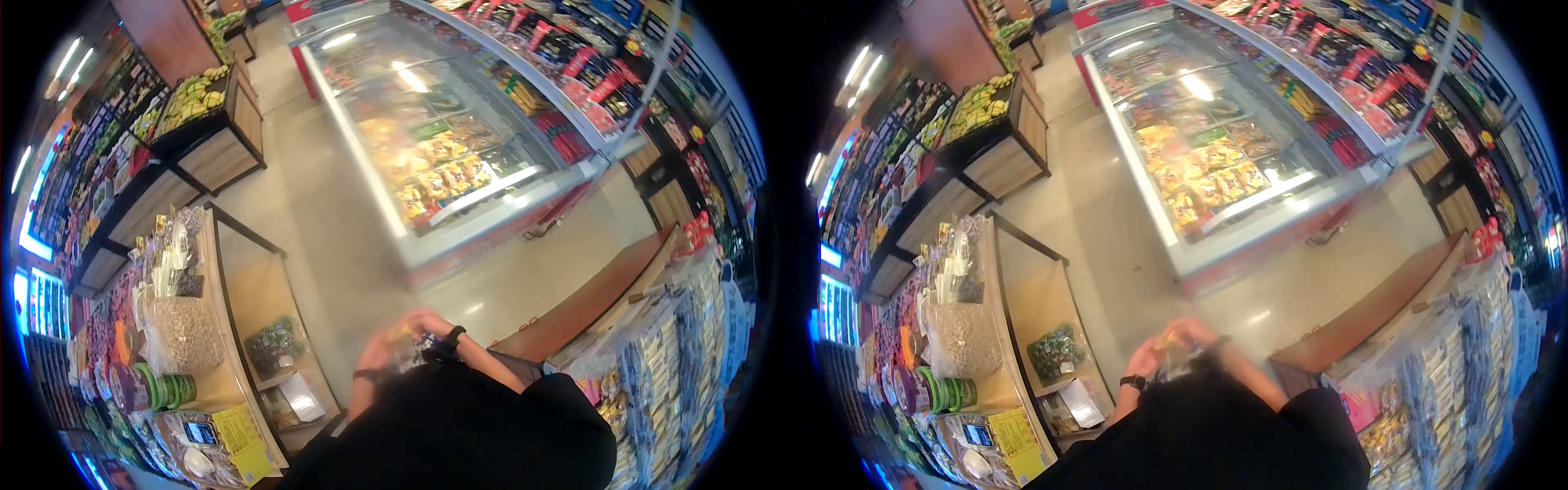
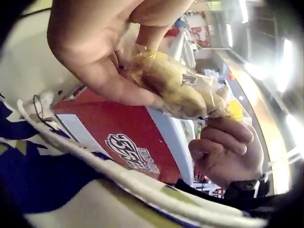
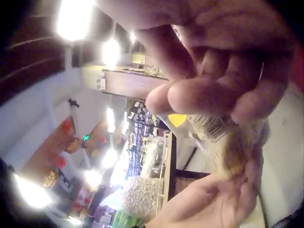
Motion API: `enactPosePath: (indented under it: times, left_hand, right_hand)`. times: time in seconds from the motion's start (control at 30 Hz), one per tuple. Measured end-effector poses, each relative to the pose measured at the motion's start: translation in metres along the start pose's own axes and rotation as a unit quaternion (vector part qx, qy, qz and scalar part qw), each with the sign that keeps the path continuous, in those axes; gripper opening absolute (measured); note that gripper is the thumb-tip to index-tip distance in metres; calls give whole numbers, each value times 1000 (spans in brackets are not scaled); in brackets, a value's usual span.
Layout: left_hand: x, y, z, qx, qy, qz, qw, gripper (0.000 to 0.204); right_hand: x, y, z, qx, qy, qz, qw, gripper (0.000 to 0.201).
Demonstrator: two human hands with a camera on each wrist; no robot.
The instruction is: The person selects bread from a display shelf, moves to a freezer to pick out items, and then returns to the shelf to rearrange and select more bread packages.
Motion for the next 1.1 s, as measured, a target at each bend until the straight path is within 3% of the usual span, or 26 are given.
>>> enactPosePath:
  times: [0.03,0.13,0.23,0.27,0.33,0.37,0.4,0.43,0.5,0.57,0.63,0.73,0.83,0.87,0.97,1.03,1.1]
  left_hand:
    - [0,1,8,130,7,48,990,24]
    - [-35,23,55,-137,2,12,991,27]
    - [-67,62,73,-271,61,53,959,30]
    - [-72,79,73,-228,83,79,967,29]
    - [-88,140,60,-153,118,124,973,28]
    - [-112,162,71,-328,82,29,941,26]
    - [-141,169,95,-487,41,-66,870,25]
    - [-162,177,105,-624,-4,-158,766,23]
    - [-186,193,107,-538,79,-65,837,21]
    - [-207,231,76,-560,87,-41,823,19]
    - [-199,289,-3,-677,15,-82,731,24]
    - [-242,320,-10,-521,-5,-125,844,15]
    - [-301,341,-14,-441,-10,-118,889,14]
    - [-320,352,-21,-470,-35,-123,874,13]
    - [-363,385,-50,-535,-111,-131,827,10]
    - [-413,395,-52,-549,-160,-144,808,8]
    - [-455,419,-64,-603,-193,-195,749,7]
  right_hand:
    - [-19,2,-4,14,-10,-22,1000,24]
    - [-82,4,-11,114,-28,-86,989,25]
    - [-154,2,-4,211,-51,-91,972,27]
    - [-175,2,-2,237,-63,-86,966,29]
    - [-196,-47,-10,339,-31,-22,940,29]
    - [-203,-74,-14,386,-11,10,923,29]
    - [-213,-87,-11,258,4,-60,964,30]
    - [-228,-97,-5,251,16,11,968,27]
    - [-256,-101,12,230,44,148,961,25]
    - [-266,-118,25,302,71,153,938,26]
    - [-270,-132,36,305,115,145,934,23]
    - [-265,-153,54,259,204,162,930,20]
    - [-253,-187,61,299,311,235,871,26]
    - [-247,-202,62,308,353,245,849,28]
    - [-262,-218,77,68,372,197,904,26]
    - [-285,-217,91,82,433,184,879,24]
    - [-306,-238,103,118,488,179,846,25]
Point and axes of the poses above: each hand's wrist, its own x-axis away from the middle knuckle, its own z-axis out of the back of the hand, y = z × x, the point moved 3 cm from there along -x, towards the middle knuckle, and after that the axes turned 4 degrees about y, right-handed, at the moved point
